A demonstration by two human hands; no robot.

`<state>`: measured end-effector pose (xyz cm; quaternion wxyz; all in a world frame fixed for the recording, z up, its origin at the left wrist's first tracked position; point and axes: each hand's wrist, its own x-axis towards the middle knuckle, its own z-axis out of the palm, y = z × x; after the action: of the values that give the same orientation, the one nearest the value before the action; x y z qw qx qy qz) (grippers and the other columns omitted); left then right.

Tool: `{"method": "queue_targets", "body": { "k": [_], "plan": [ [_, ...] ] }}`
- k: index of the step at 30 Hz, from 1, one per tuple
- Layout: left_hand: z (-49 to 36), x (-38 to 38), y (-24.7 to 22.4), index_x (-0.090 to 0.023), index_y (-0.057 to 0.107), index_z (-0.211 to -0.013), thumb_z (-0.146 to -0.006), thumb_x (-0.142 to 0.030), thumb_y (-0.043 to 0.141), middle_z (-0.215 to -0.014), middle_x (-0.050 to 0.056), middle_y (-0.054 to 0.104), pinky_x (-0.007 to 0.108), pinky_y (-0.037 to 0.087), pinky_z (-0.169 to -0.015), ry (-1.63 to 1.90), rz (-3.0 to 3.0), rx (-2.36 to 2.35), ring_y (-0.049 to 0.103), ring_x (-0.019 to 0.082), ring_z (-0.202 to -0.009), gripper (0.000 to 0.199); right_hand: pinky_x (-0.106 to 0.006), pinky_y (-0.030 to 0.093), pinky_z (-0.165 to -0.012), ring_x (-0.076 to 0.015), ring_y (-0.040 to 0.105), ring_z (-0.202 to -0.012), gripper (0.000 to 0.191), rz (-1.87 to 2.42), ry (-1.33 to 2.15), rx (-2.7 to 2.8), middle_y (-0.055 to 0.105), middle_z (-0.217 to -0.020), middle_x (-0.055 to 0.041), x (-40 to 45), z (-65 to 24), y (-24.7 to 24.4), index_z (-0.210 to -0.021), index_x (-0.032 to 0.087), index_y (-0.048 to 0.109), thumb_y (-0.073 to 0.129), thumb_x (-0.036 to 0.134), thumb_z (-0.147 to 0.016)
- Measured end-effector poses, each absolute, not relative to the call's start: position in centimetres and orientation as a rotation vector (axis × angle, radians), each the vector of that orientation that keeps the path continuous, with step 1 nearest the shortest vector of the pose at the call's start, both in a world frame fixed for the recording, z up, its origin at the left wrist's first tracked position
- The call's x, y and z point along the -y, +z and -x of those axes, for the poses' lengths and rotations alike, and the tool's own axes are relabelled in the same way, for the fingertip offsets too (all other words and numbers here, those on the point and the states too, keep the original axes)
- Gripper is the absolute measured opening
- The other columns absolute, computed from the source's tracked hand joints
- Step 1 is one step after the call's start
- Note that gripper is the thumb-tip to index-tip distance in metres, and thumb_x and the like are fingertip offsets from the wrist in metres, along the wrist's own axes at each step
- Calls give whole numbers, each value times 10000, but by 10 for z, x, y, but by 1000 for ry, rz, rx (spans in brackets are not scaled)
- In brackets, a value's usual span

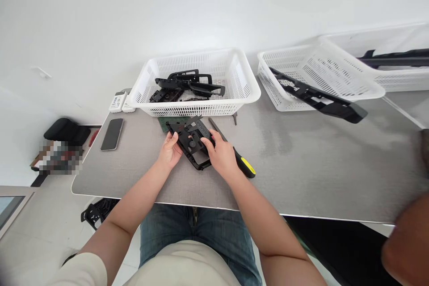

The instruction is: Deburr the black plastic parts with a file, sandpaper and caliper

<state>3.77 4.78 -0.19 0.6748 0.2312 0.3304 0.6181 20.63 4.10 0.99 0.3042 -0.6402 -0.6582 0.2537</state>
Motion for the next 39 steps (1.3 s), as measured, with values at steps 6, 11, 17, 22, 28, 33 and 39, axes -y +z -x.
{"method": "queue_targets", "body": {
  "k": [6, 11, 17, 22, 28, 33, 39],
  "plan": [
    [-36, -49, -3, -202, 645, -955, -689, -343, 751, -883, 19, 722, 327, 511, -830, 1406, -502, -740, 684, 180, -826, 320, -354, 458, -659, -250, 630, -710, 514, 1654, 676, 1681, 689, -811, -87, -42, -203, 11, -1189, 176, 585, 443, 531, -845],
    [-28, -54, 0, -157, 657, -820, -713, -316, 714, -716, 22, 702, 282, 512, -648, 1297, -435, -873, 650, 151, -608, 200, -322, 444, -616, -185, 571, -597, 480, 1600, 687, 1610, 664, -733, -41, -45, -212, 17, -1139, 176, 607, 481, 511, -819],
    [-16, -59, 4, -100, 705, -821, -707, -237, 714, -703, 69, 714, 254, 491, -600, 916, -571, -916, 647, 148, -580, 178, -308, 448, -591, -186, 588, -604, 430, 1525, 740, 1893, 679, -739, -38, -42, -221, 26, -1158, 180, 622, 493, 391, -805],
    [-9, -61, 1, -101, 718, -913, -713, -231, 718, -770, 83, 731, 275, 496, -647, 839, -621, -925, 663, 161, -623, 239, -330, 475, -624, -223, 633, -664, 455, 1509, 756, 2099, 709, -786, -51, -40, -220, 29, -1250, 191, 569, 439, 381, -858],
    [-5, -59, 2, -101, 725, -921, -763, -277, 680, -777, 90, 733, 287, 501, -682, 847, -603, -881, 663, 164, -635, 241, -358, 504, -681, -249, 663, -798, 477, 1442, 904, 2165, 716, -971, -72, -43, -225, 27, -1321, 203, 490, 409, 419, -904],
    [-5, -58, 4, -95, 713, -926, -775, -279, 671, -769, 87, 726, 278, 501, -633, 818, -590, -915, 646, 148, -581, 242, -357, 501, -710, -260, 669, -844, 423, 1421, 856, 2197, 713, -1019, -73, -43, -226, 26, -1266, 220, 535, 407, 414, -912],
    [-4, -58, 5, -94, 712, -912, -741, -283, 702, -751, 85, 724, 258, 488, -611, 790, -608, -867, 649, 151, -602, 255, -352, 494, -660, -262, 669, -783, 435, 1465, 772, 2199, 717, -992, -85, -40, -223, 27, -1275, 209, 531, 425, 404, -900]
  ]
}}
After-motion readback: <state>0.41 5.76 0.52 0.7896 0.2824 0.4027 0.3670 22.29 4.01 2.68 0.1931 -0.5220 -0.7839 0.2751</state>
